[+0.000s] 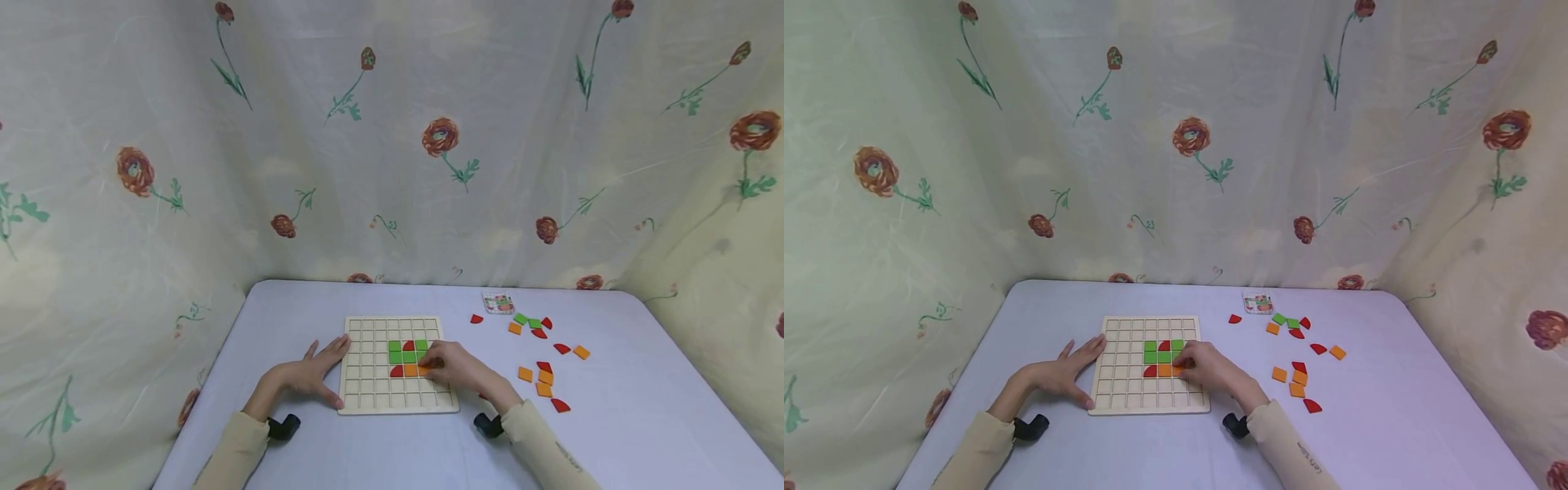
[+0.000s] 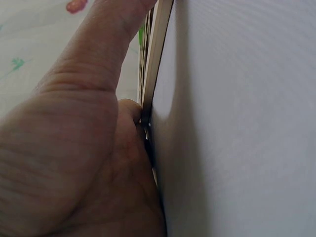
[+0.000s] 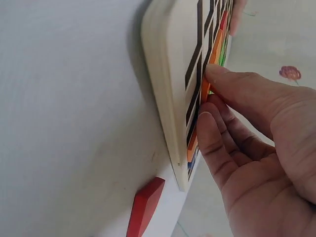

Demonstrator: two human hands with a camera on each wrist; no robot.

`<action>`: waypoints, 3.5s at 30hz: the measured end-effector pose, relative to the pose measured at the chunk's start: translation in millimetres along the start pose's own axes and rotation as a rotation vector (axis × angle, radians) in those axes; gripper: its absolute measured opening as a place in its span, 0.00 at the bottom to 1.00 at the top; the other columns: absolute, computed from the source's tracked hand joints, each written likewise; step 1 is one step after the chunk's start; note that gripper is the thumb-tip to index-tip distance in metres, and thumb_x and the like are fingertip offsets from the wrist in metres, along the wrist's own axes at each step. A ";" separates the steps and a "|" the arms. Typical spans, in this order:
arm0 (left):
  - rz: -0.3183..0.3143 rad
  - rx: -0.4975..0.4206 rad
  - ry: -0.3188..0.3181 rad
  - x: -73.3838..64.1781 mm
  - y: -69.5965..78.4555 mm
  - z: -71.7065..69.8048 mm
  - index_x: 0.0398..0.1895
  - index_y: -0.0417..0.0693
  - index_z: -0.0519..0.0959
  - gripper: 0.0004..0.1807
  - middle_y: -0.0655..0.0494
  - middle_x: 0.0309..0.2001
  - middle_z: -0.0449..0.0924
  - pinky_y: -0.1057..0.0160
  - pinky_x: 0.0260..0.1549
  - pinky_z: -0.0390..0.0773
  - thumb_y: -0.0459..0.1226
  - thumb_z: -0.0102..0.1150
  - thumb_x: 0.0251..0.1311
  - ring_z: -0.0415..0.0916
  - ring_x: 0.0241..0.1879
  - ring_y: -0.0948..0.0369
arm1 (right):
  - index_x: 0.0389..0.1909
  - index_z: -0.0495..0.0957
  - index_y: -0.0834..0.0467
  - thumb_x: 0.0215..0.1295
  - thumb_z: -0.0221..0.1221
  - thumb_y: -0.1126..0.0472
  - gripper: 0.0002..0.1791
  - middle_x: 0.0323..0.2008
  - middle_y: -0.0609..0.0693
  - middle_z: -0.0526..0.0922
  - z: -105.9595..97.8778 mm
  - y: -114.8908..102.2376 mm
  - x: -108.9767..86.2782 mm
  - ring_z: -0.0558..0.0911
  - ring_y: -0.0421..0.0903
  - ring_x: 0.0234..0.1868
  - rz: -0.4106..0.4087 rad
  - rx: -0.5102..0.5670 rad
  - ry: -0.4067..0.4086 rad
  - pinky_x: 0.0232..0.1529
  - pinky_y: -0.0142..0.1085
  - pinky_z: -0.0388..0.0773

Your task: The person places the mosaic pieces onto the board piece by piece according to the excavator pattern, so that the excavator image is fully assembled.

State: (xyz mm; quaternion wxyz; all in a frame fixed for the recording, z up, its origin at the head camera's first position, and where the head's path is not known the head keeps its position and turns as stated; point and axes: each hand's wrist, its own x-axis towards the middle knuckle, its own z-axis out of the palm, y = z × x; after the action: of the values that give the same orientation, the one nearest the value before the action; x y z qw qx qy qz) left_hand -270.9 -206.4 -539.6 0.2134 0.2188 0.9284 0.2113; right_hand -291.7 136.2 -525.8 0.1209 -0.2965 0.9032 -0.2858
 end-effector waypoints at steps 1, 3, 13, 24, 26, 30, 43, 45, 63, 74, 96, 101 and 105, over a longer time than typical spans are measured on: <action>0.000 0.000 -0.001 0.2 0.6 -0.1 0.78 0.49 0.38 0.71 0.57 0.79 0.29 0.42 0.72 0.25 0.66 0.71 0.36 0.27 0.78 0.56 | 0.45 0.85 0.53 0.60 0.66 0.60 0.12 0.40 0.41 0.80 -0.6 -0.1 -1.2 0.76 0.39 0.42 0.002 0.001 0.005 0.47 0.36 0.78; 0.001 -0.002 -0.001 0.2 1.4 0.0 0.78 0.49 0.39 0.71 0.56 0.79 0.29 0.42 0.72 0.25 0.65 0.71 0.37 0.27 0.78 0.55 | 0.44 0.84 0.52 0.60 0.66 0.59 0.11 0.39 0.41 0.80 -1.3 0.8 -4.1 0.76 0.39 0.40 0.003 0.000 0.036 0.44 0.34 0.78; -0.001 0.007 0.000 -0.9 -0.5 -0.3 0.78 0.50 0.38 0.72 0.57 0.79 0.29 0.43 0.72 0.25 0.66 0.70 0.36 0.27 0.78 0.57 | 0.43 0.79 0.52 0.58 0.67 0.56 0.13 0.36 0.43 0.77 -22.6 28.5 -36.4 0.73 0.43 0.38 0.223 0.066 0.163 0.34 0.30 0.76; -0.017 0.002 0.002 -1.9 -3.8 1.7 0.78 0.50 0.38 0.72 0.58 0.79 0.29 0.43 0.72 0.24 0.66 0.71 0.35 0.27 0.78 0.58 | 0.48 0.81 0.49 0.57 0.68 0.57 0.16 0.40 0.41 0.78 -21.3 53.7 -55.4 0.73 0.42 0.41 0.211 0.045 0.053 0.40 0.29 0.76; -0.018 -0.002 0.003 -1.1 -3.1 2.0 0.78 0.50 0.38 0.72 0.58 0.79 0.29 0.43 0.72 0.25 0.66 0.71 0.35 0.27 0.78 0.57 | 0.46 0.81 0.49 0.58 0.67 0.58 0.14 0.39 0.42 0.78 -20.6 53.0 -54.6 0.74 0.43 0.40 0.186 0.058 0.051 0.39 0.28 0.76; -0.018 0.001 -0.005 0.2 -1.7 2.6 0.78 0.51 0.38 0.72 0.58 0.79 0.29 0.44 0.73 0.25 0.66 0.71 0.35 0.27 0.78 0.58 | 0.42 0.81 0.50 0.58 0.67 0.59 0.10 0.36 0.43 0.78 -19.7 49.3 -52.6 0.74 0.43 0.37 0.191 0.082 0.046 0.35 0.28 0.76; 0.006 -0.012 0.000 0.7 -3.0 0.8 0.78 0.50 0.38 0.72 0.58 0.79 0.29 0.43 0.72 0.24 0.66 0.71 0.35 0.27 0.78 0.57 | 0.39 0.80 0.52 0.57 0.68 0.56 0.10 0.30 0.43 0.78 -17.3 32.1 -43.1 0.75 0.41 0.33 0.196 0.074 0.088 0.32 0.27 0.75; 0.005 -0.012 -0.001 0.6 -2.5 0.6 0.78 0.50 0.38 0.72 0.57 0.79 0.29 0.43 0.72 0.24 0.66 0.71 0.35 0.27 0.78 0.57 | 0.39 0.80 0.52 0.57 0.68 0.56 0.10 0.31 0.42 0.79 -16.0 27.7 -39.6 0.75 0.41 0.33 0.159 0.082 0.083 0.33 0.27 0.76; 0.020 -0.007 0.000 4.1 -2.1 0.8 0.78 0.51 0.37 0.72 0.57 0.79 0.29 0.43 0.72 0.24 0.66 0.71 0.35 0.27 0.78 0.57 | 0.37 0.80 0.54 0.58 0.67 0.61 0.08 0.31 0.44 0.78 -9.2 12.4 -15.0 0.75 0.43 0.34 0.179 0.062 0.040 0.37 0.31 0.76; 0.003 0.005 -0.001 2.7 -4.1 2.2 0.78 0.51 0.37 0.73 0.58 0.79 0.28 0.43 0.72 0.23 0.67 0.71 0.35 0.26 0.78 0.57 | 0.40 0.82 0.55 0.58 0.67 0.61 0.09 0.33 0.43 0.79 -4.3 10.4 -18.3 0.75 0.42 0.35 0.147 0.065 0.084 0.37 0.30 0.77; 0.002 0.027 -0.006 1.1 -3.8 2.6 0.78 0.49 0.37 0.72 0.56 0.79 0.29 0.42 0.72 0.26 0.67 0.70 0.36 0.27 0.78 0.56 | 0.39 0.80 0.53 0.52 0.72 0.53 0.15 0.31 0.43 0.77 -25.2 56.1 -89.6 0.73 0.42 0.33 0.301 0.025 0.110 0.32 0.27 0.74; 0.009 0.022 -0.007 1.6 -4.1 3.6 0.78 0.50 0.37 0.72 0.57 0.79 0.28 0.42 0.72 0.26 0.67 0.69 0.37 0.27 0.78 0.56 | 0.37 0.80 0.52 0.54 0.70 0.56 0.11 0.30 0.43 0.77 -25.9 57.4 -92.6 0.74 0.41 0.33 0.289 0.044 0.125 0.33 0.26 0.75; 0.016 0.009 -0.011 1.6 -2.7 3.2 0.78 0.49 0.36 0.72 0.55 0.79 0.28 0.42 0.72 0.26 0.67 0.69 0.37 0.27 0.78 0.55 | 0.37 0.81 0.53 0.55 0.69 0.58 0.10 0.29 0.43 0.78 -28.0 55.9 -93.9 0.74 0.41 0.32 0.278 0.042 0.123 0.32 0.26 0.75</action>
State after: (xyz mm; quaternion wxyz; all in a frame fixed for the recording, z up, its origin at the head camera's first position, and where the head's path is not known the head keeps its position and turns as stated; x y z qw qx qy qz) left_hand -271.4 -206.8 -544.0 0.2157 0.2281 0.9265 0.2076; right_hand -254.0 242.4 -531.5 0.1098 -0.1481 0.9351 -0.3026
